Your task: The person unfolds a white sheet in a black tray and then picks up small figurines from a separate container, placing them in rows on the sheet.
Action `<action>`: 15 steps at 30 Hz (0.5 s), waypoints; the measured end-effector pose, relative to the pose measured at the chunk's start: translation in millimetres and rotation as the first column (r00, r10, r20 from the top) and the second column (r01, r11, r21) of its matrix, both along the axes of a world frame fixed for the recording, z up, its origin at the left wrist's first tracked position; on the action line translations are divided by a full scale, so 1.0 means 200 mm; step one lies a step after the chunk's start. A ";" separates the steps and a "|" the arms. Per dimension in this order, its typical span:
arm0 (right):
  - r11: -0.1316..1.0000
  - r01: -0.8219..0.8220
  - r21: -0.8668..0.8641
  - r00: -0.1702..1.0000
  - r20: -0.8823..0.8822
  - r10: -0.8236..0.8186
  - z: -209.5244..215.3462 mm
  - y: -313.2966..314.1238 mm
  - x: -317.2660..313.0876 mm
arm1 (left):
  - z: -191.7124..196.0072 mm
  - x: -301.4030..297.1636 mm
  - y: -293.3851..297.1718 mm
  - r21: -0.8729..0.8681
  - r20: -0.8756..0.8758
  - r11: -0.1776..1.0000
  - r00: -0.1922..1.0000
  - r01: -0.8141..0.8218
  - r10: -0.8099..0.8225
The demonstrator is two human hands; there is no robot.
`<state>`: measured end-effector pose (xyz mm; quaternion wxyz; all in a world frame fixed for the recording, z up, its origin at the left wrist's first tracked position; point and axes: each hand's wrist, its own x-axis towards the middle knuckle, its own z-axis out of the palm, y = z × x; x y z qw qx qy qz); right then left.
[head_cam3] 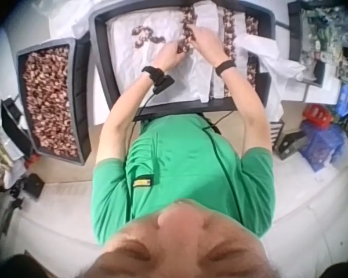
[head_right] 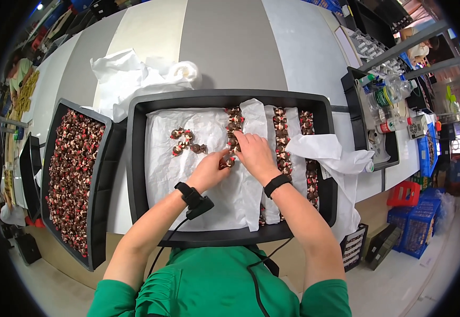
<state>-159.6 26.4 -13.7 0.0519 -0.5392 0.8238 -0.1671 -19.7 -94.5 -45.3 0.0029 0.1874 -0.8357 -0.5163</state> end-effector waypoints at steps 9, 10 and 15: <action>1.000 0.024 -0.008 0.999 0.037 -0.024 -0.02 0.01 -0.04 | 0.19 0.10 0.02 0.732 0.192 0.664 0.981 -0.154 0.016; 0.999 0.047 -0.012 0.998 0.050 -0.047 -0.03 0.01 -0.05 | 0.23 0.09 0.03 0.854 0.216 0.465 0.972 -0.232 0.088; 0.998 0.045 -0.037 0.998 0.050 -0.043 -0.06 0.01 -0.06 | 0.19 0.11 -0.01 0.886 0.302 0.338 0.948 -0.317 0.097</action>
